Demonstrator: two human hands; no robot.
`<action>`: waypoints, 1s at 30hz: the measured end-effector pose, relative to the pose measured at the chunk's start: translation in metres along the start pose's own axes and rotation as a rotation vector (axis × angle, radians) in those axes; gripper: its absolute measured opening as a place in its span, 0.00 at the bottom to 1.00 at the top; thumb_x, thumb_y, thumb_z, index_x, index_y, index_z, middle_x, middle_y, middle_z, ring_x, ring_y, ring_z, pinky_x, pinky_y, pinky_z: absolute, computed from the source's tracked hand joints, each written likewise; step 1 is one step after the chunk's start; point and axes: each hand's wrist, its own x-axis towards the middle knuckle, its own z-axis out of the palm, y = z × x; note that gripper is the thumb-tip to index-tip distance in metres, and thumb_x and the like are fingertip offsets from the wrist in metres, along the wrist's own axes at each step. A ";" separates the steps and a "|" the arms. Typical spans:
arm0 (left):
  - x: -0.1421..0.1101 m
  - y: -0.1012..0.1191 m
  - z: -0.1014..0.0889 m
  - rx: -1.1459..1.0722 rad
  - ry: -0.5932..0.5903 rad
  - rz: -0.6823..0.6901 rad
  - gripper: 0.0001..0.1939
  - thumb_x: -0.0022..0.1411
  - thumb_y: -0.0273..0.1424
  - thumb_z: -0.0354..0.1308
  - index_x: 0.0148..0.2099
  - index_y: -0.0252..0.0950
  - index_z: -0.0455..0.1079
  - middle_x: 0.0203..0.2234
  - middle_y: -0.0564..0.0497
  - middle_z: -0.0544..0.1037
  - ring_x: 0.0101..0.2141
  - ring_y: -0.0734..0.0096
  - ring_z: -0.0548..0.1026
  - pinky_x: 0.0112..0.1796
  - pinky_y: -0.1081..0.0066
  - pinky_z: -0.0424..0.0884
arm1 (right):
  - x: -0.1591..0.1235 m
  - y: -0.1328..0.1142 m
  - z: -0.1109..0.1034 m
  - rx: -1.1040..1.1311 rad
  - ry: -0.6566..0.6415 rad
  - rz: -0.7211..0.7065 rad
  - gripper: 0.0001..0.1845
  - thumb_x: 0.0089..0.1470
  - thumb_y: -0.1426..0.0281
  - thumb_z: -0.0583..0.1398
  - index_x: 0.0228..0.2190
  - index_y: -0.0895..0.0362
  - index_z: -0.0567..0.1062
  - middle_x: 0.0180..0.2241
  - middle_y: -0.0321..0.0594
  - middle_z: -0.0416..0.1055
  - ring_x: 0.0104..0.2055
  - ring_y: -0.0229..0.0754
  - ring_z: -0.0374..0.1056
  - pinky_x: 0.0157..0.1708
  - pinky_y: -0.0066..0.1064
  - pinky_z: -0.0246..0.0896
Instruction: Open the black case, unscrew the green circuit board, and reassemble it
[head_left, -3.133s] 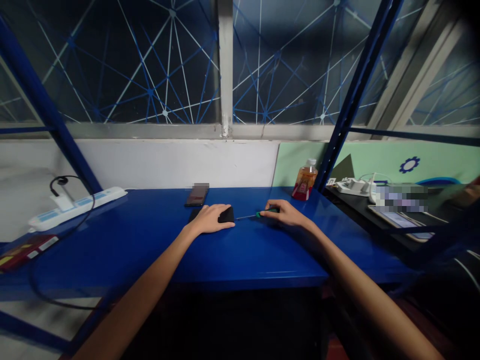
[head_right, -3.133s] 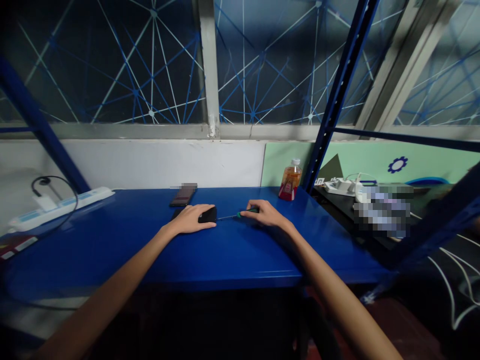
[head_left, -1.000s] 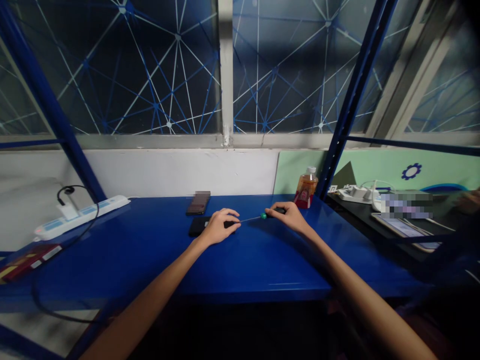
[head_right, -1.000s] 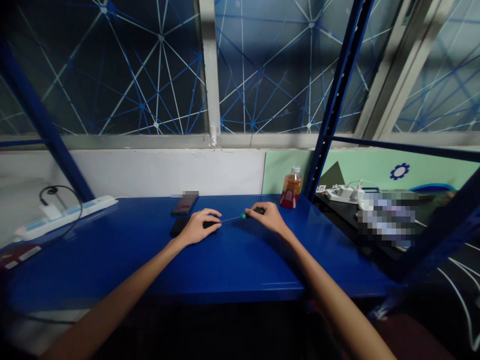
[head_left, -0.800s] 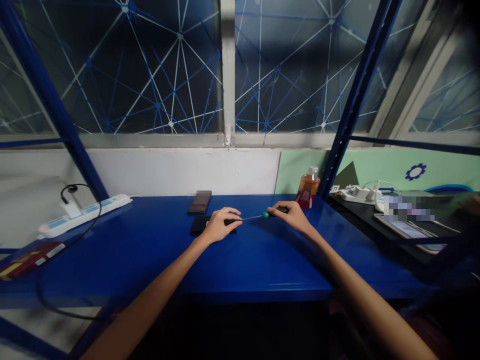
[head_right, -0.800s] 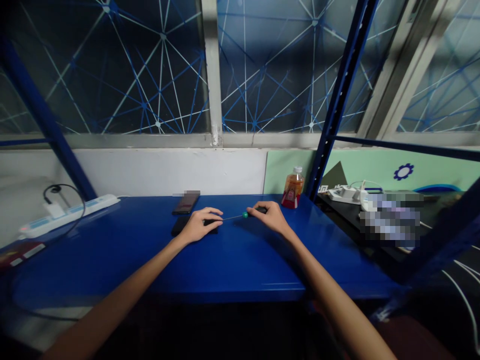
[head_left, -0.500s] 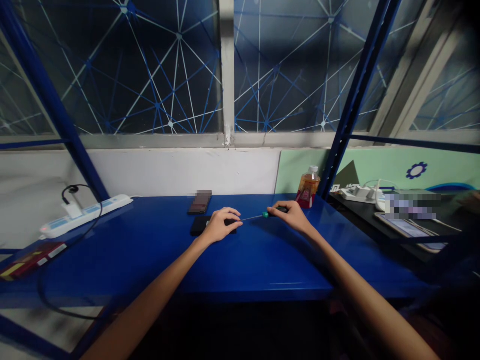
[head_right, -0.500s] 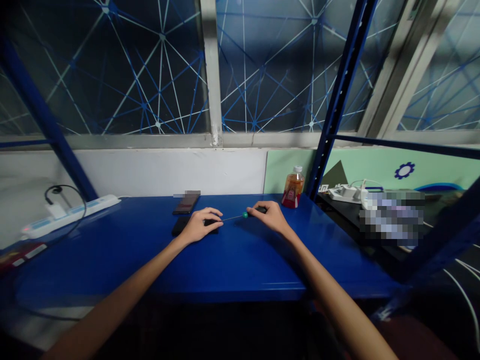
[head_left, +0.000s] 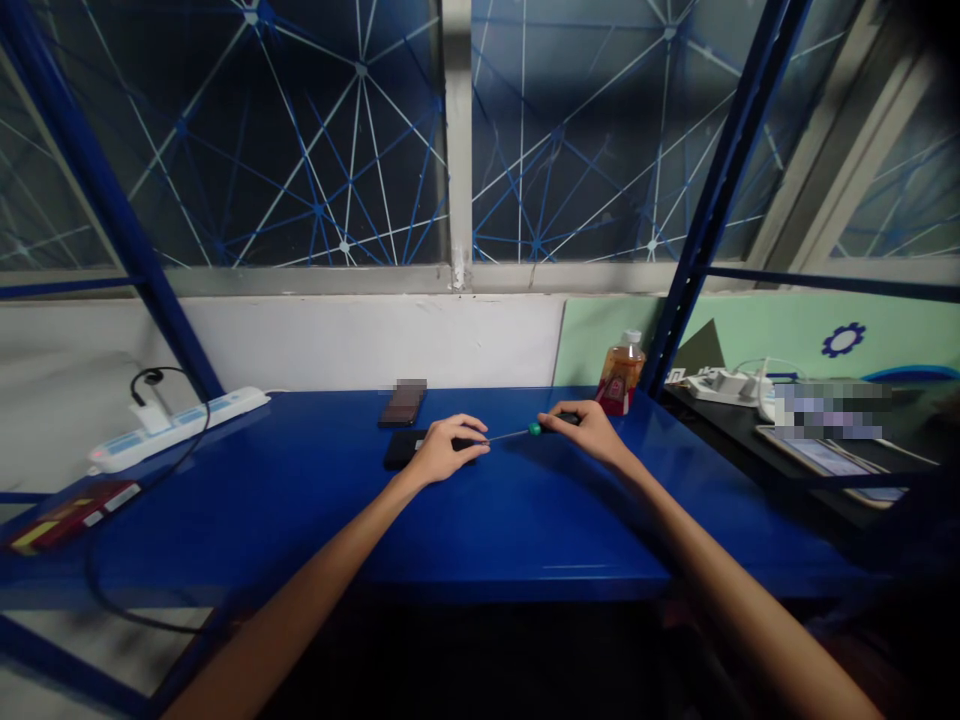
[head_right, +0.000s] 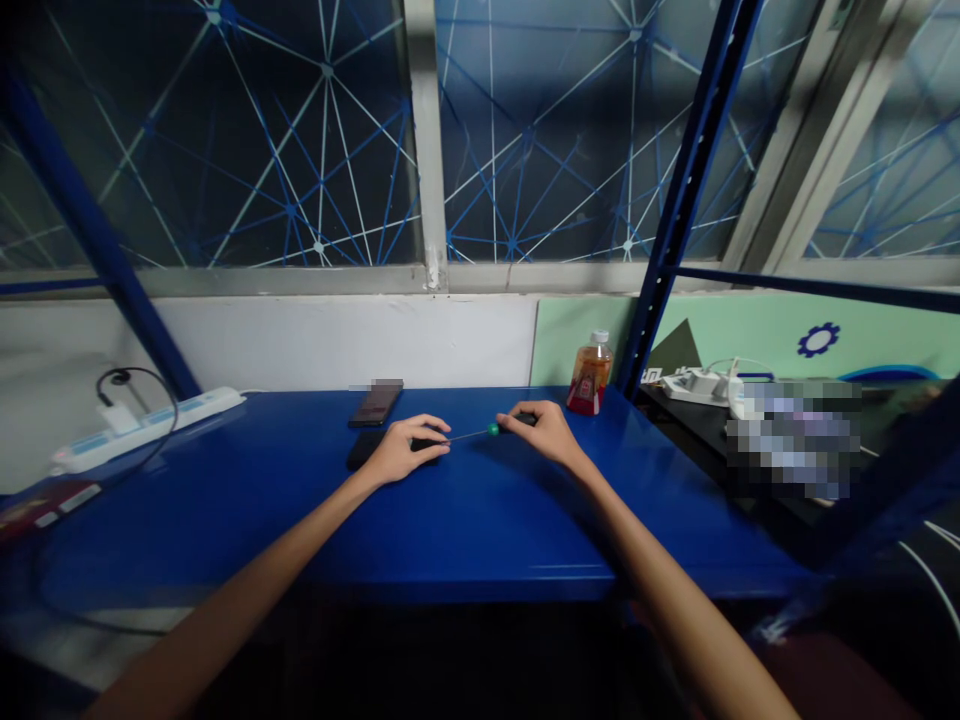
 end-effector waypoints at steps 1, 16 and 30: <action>0.000 0.000 0.000 -0.001 0.001 -0.005 0.06 0.58 0.33 0.62 0.35 0.38 0.79 0.40 0.46 0.78 0.38 0.64 0.77 0.43 0.65 0.71 | 0.000 0.000 0.000 0.000 0.004 0.001 0.22 0.50 0.53 0.60 0.24 0.60 0.79 0.20 0.38 0.71 0.22 0.36 0.59 0.23 0.28 0.51; -0.001 -0.002 -0.001 0.035 -0.010 -0.022 0.08 0.61 0.33 0.59 0.36 0.39 0.80 0.40 0.47 0.78 0.38 0.65 0.77 0.41 0.66 0.71 | -0.001 -0.001 -0.002 -0.010 0.042 0.000 0.23 0.50 0.52 0.60 0.24 0.60 0.79 0.22 0.41 0.73 0.23 0.37 0.62 0.23 0.29 0.54; -0.001 0.000 -0.002 0.150 -0.036 -0.001 0.08 0.61 0.32 0.58 0.37 0.39 0.80 0.41 0.47 0.78 0.39 0.65 0.76 0.43 0.65 0.71 | -0.002 -0.001 0.002 -0.084 0.024 -0.017 0.24 0.51 0.52 0.58 0.24 0.60 0.79 0.20 0.38 0.70 0.22 0.36 0.58 0.22 0.28 0.50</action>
